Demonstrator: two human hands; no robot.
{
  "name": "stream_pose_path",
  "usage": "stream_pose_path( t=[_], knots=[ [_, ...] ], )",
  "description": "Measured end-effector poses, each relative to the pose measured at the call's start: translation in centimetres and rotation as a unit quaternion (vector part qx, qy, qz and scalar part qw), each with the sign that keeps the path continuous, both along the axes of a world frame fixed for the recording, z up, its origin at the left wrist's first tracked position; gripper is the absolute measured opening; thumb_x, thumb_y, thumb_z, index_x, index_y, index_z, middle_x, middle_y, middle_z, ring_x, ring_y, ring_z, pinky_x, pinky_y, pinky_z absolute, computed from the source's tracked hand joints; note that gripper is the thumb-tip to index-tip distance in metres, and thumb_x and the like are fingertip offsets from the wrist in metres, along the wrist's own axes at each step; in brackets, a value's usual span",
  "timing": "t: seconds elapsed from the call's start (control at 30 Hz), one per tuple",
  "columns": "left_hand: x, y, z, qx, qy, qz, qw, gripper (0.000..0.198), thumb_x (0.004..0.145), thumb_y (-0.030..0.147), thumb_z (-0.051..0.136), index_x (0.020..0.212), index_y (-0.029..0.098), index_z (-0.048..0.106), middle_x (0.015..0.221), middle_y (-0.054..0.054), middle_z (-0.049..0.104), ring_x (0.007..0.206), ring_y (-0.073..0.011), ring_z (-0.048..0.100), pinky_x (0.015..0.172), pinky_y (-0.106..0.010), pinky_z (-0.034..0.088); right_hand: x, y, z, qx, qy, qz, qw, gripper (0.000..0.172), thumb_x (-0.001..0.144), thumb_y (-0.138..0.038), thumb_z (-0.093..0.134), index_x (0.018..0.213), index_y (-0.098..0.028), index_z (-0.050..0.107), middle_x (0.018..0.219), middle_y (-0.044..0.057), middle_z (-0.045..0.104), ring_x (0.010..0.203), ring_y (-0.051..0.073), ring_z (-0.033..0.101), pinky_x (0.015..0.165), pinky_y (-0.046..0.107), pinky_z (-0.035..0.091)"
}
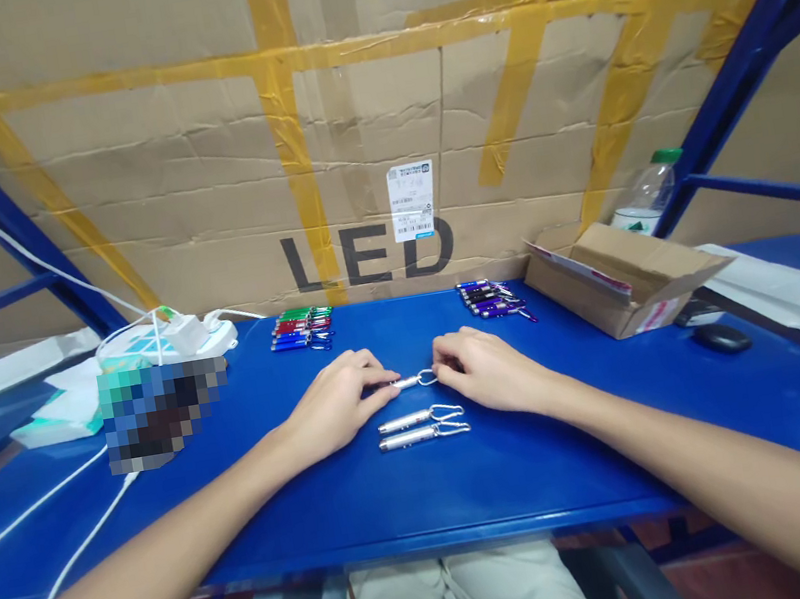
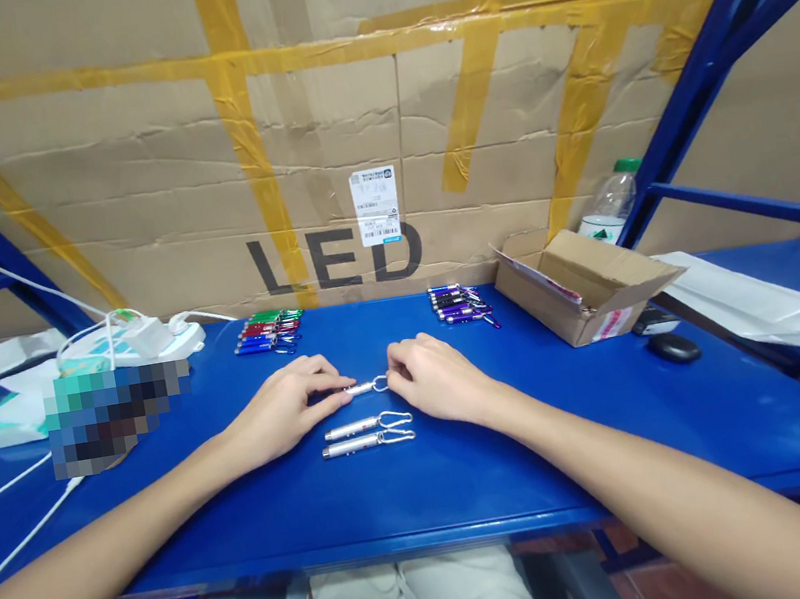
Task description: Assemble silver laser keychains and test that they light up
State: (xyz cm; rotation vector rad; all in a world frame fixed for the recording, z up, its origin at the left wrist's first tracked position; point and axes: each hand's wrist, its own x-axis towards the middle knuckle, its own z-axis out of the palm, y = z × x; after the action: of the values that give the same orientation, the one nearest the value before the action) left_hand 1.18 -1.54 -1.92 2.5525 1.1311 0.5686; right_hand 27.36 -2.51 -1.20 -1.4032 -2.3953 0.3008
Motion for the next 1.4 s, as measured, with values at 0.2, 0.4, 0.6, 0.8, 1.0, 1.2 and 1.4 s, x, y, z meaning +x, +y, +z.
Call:
stream_pose_path(
  t=[0.2,0.4,0.6,0.8,1.0,1.2,1.4],
  knots=[
    [0.2,0.2,0.1,-0.031,-0.080,0.049,0.995,0.034,0.105,0.045,0.060,0.120,0.024,0.082,0.113,-0.007,0.078,0.095,-0.0257,0.069,0.087,-0.038,0.050,-0.1,-0.5,0.2,0.084,0.060,0.029,0.994,0.009,0.104,-0.022,0.063,0.096,-0.021,0.060,0.096,0.005,0.067,0.091,0.023,0.057,0.085,0.036,0.043],
    [0.3,1.2,-0.1,-0.111,-0.250,0.090,0.957,0.051,0.101,0.063,0.059,0.118,0.019,0.080,0.109,-0.010,0.081,0.100,-0.0283,0.072,0.092,-0.041,0.054,-0.7,-2.2,0.6,0.041,0.093,0.267,0.958,0.012,0.105,-0.034,0.071,0.106,-0.022,0.068,0.102,0.003,0.067,0.098,0.022,0.056,0.092,0.036,0.044],
    [0.5,1.3,0.3,-0.237,-0.376,0.100,0.890,0.073,0.097,0.078,0.056,0.133,0.017,0.076,0.129,-0.016,0.079,0.118,-0.0312,0.071,0.098,-0.042,0.053,-1.2,-2.7,0.1,0.012,0.046,0.340,0.939,0.012,0.109,-0.032,0.066,0.111,-0.020,0.069,0.111,0.006,0.070,0.104,0.023,0.058,0.098,0.039,0.042],
    [0.4,1.0,1.1,-0.323,-0.461,0.084,0.822,0.071,0.102,0.074,0.051,0.139,0.017,0.072,0.143,-0.016,0.073,0.134,-0.0323,0.065,0.104,-0.041,0.051,-1.3,-3.1,0.5,-0.011,0.146,0.251,0.957,0.018,0.115,-0.038,0.052,0.116,-0.023,0.061,0.114,0.007,0.068,0.103,0.021,0.059,0.097,0.036,0.047],
    [0.3,1.0,1.3,-0.354,-0.497,0.071,0.789,0.074,0.105,0.075,0.041,0.142,0.018,0.070,0.150,-0.016,0.068,0.138,-0.0319,0.062,0.105,-0.040,0.052,-1.0,-2.2,0.6,-0.035,0.281,0.134,0.950,0.023,0.116,-0.039,0.043,0.125,-0.023,0.057,0.107,0.005,0.069,0.096,0.020,0.065,0.092,0.035,0.053],
    [0.4,0.8,1.4,-0.366,-0.500,0.065,0.782,0.078,0.106,0.077,0.037,0.145,0.017,0.068,0.151,-0.016,0.067,0.138,-0.0312,0.062,0.103,-0.039,0.053,-0.9,-1.8,0.5,-0.093,0.282,0.087,0.951,0.029,0.115,-0.044,0.042,0.121,-0.022,0.060,0.116,0.006,0.071,0.098,0.019,0.065,0.087,0.032,0.052],
    [0.2,1.1,1.2,-0.376,-0.506,0.051,0.774,0.077,0.106,0.077,0.036,0.145,0.017,0.067,0.154,-0.016,0.065,0.137,-0.0312,0.063,0.101,-0.039,0.054,-0.8,-1.7,0.3,-0.065,0.219,0.076,0.970,0.033,0.115,-0.044,0.040,0.124,-0.022,0.063,0.106,0.004,0.074,0.092,0.021,0.067,0.081,0.032,0.049]
  ],
)
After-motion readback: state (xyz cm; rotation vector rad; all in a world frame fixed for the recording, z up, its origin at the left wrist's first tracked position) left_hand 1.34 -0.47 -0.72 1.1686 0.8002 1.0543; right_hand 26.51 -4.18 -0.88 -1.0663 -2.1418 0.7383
